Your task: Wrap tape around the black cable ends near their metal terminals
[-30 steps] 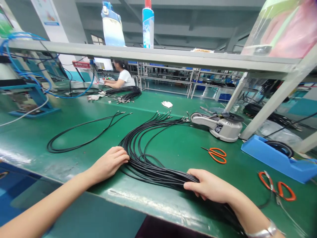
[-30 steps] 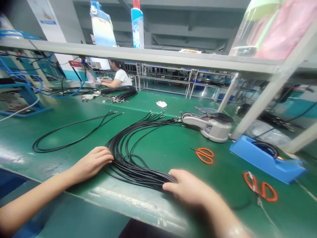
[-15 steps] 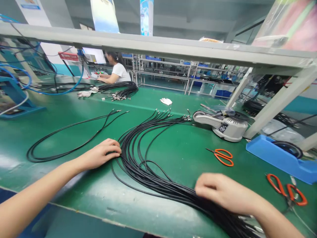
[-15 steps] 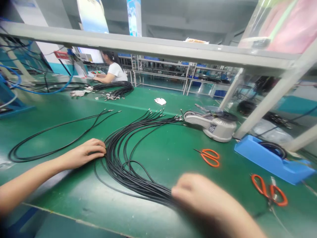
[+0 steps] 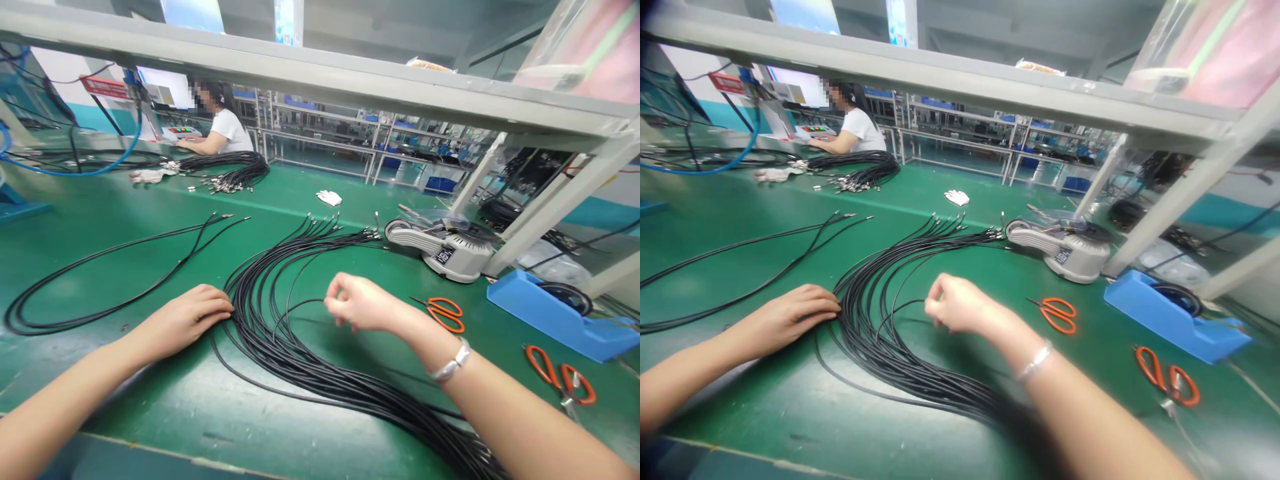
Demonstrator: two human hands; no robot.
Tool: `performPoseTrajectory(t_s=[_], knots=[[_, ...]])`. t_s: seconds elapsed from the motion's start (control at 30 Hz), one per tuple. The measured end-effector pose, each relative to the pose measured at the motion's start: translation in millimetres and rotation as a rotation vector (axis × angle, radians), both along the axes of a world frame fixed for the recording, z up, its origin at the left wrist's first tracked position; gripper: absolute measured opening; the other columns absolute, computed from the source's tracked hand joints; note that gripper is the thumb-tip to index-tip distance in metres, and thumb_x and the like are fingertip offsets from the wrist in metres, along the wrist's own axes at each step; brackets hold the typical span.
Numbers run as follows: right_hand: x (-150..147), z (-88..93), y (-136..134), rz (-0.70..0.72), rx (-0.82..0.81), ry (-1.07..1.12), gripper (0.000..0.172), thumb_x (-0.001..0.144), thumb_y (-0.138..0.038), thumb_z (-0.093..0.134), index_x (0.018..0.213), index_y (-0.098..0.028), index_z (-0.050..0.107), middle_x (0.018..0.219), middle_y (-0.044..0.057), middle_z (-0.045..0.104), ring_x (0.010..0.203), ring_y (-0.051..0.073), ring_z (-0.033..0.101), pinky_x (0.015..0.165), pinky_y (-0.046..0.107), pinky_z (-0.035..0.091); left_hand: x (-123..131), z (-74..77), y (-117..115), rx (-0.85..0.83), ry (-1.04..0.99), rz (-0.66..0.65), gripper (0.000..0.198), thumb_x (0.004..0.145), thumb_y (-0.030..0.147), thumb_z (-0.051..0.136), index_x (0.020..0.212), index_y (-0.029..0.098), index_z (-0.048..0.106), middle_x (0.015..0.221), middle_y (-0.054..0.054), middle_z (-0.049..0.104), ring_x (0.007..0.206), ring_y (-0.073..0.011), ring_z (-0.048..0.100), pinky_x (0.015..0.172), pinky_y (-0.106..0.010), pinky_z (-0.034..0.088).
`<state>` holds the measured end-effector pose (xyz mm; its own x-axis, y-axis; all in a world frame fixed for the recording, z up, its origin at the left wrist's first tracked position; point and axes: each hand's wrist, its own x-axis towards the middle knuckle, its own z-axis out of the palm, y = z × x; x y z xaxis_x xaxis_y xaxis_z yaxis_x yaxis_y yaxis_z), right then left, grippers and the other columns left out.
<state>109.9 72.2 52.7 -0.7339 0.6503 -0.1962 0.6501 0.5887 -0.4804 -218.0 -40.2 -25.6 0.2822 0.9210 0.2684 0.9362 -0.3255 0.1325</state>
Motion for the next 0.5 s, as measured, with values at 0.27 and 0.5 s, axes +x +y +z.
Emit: performPoseTrajectory(t_s=[0.27,0.5], knots=[[-8,65.2,28,0.099,0.412,-0.431,0.019,0.073,-0.008,0.058,0.084,-0.012,0.074,0.08,0.014,0.072,0.082,0.028,0.067,0.071,0.035,0.048,-2,-2.0,-1,0.06,0.071,-0.047,0.02,0.093,0.03,0.046,0.097,0.024,0.065,0.097,0.0,0.067,0.092,-0.0157,0.058,0.082,-0.026,0.048],[-7,30.5,33,0.013,0.542,-0.302,0.025,0.083,-0.017,0.05,0.098,-0.017,0.07,0.097,0.013,0.071,0.095,0.027,0.064,0.081,0.037,0.047,0,-9.3,-2,0.225,0.083,-0.058,0.02,0.089,0.029,0.048,0.093,0.03,0.068,0.089,0.003,0.071,0.08,-0.0137,0.063,0.073,-0.022,0.049]])
